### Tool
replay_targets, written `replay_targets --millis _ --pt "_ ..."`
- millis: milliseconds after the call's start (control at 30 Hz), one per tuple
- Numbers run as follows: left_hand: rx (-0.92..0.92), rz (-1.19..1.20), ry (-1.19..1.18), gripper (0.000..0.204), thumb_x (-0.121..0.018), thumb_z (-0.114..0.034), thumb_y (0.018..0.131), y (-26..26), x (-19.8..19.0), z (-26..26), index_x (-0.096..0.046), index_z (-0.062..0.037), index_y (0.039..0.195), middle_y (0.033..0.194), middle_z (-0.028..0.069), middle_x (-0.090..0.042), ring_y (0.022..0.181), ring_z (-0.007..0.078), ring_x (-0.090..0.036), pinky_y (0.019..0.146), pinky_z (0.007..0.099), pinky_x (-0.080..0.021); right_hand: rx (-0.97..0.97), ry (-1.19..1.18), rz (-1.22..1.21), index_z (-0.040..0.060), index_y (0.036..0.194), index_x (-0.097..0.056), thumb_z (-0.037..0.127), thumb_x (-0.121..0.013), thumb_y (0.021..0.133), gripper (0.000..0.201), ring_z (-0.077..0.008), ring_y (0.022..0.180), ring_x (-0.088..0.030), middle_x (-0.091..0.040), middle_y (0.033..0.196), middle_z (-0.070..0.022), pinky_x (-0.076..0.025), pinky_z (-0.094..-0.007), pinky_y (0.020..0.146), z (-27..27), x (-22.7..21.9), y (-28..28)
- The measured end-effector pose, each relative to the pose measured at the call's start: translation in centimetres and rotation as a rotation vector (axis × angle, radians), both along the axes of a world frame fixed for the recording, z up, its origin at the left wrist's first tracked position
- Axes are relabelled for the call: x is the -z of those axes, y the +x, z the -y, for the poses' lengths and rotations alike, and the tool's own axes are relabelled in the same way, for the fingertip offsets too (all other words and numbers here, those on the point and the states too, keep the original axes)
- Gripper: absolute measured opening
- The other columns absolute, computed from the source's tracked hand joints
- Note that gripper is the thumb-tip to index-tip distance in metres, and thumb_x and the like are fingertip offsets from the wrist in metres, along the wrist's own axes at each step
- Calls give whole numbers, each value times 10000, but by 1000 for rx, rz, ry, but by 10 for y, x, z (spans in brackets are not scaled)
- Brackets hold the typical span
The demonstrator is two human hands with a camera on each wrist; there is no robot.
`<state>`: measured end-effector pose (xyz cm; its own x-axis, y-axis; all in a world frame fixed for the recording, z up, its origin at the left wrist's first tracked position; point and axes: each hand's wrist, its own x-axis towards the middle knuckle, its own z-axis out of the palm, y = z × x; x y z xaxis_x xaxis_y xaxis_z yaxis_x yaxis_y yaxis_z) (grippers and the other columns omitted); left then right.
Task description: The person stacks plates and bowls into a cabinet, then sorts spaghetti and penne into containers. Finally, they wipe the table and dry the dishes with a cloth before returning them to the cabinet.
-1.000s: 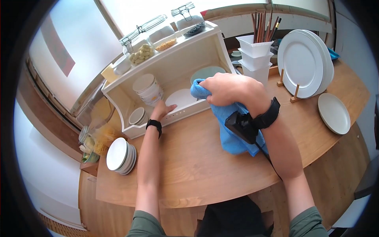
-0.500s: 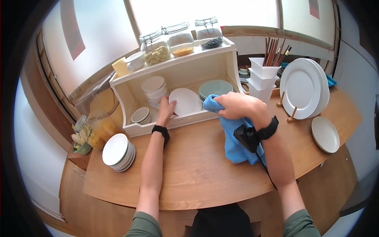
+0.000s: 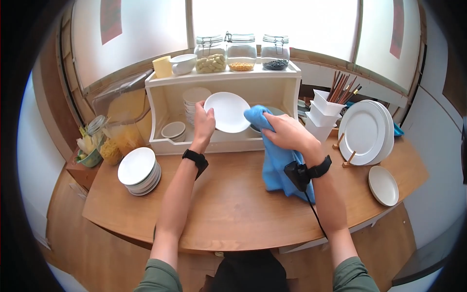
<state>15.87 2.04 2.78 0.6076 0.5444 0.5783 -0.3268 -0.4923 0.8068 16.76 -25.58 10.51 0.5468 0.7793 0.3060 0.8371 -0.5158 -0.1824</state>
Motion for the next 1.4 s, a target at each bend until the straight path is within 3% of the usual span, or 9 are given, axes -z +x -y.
replay_targets --millis 33,100,267,367,600,733,900,1133,1400 --pt "-7 3 -10 334 -487 -117 948 -11 0 7 -413 19 1244 1121 181 -566 993 232 -592 764 344 -518 -21 103 95 32 1099 -543 197 -572 869 284 -405 918 -624 -657 944 -220 -501 -498 794 -5 3 -1" --pt "86 -44 -52 331 -477 -89 943 -37 2 20 -408 42 1239 1156 225 -563 1079 291 -559 943 368 -426 -82 148 130 20 1122 -541 209 -576 879 311 -412 921 -618 -652 952 -236 -497 -486 792 -17 10 -9" --pt "139 -39 -18 312 -444 -84 956 -86 24 38 -419 35 1244 1166 187 -574 1098 259 -549 963 349 -417 -435 109 132 5 1067 -525 175 -581 851 281 -396 854 -627 -650 873 -208 -501 -483 728 -53 36 -43" --pt "250 37 -197 290 -419 -94 976 -109 31 42 -487 33 1227 1163 147 -597 1087 201 -554 956 317 -427 -513 111 95 -5 979 -502 167 -579 846 230 -400 819 -618 -639 835 -200 -481 -497 706 -70 52 -60" --pt "211 112 -96 289 -393 -133 1008 -123 33 37 -508 24 1222 1092 159 -637 1007 208 -602 892 314 -454 -445 152 133 -5 975 -508 190 -606 863 244 -401 848 -609 -630 859 -207 -487 -473 727 -74 58 -60" --pt "155 52 -10 306 -403 -198 1020 -127 30 43 -499 11 1222 981 196 -653 882 254 -639 786 373 -476 -117 125 172 -6 1001 -541 223 -590 877 265 -410 829 -625 -655 861 -215 -499 -494 722 -68 57 -39" --pt "100 59 11 314 -403 -217 1020 -127 29 39 -509 11 1208 943 198 -655 833 269 -638 761 375 -477 -14 13 135 -33 1025 -530 250 -574 901 312 -414 859 -619 -650 909 -226 -496 -492 734 -65 60 -31" --pt "29 128 35 310 -401 -220 1021 -121 35 34 -521 7 1197 1023 224 -657 941 335 -649 816 399 -481 -405 81 29 -16 892 -515 286 -553 920 306 -422 816 -585 -605 859 -219 -476 -480 730 -79 68 -70" --pt "28 116 -9 334 -391 -247 1023 -121 31 23 -538 2 1188 1048 217 -659 976 320 -643 845 388 -478 -444 95 79 -6 880 -519 188 -547 873 196 -396 755 -590 -583 791 -183 -481 -484 669 -82 66 -82"
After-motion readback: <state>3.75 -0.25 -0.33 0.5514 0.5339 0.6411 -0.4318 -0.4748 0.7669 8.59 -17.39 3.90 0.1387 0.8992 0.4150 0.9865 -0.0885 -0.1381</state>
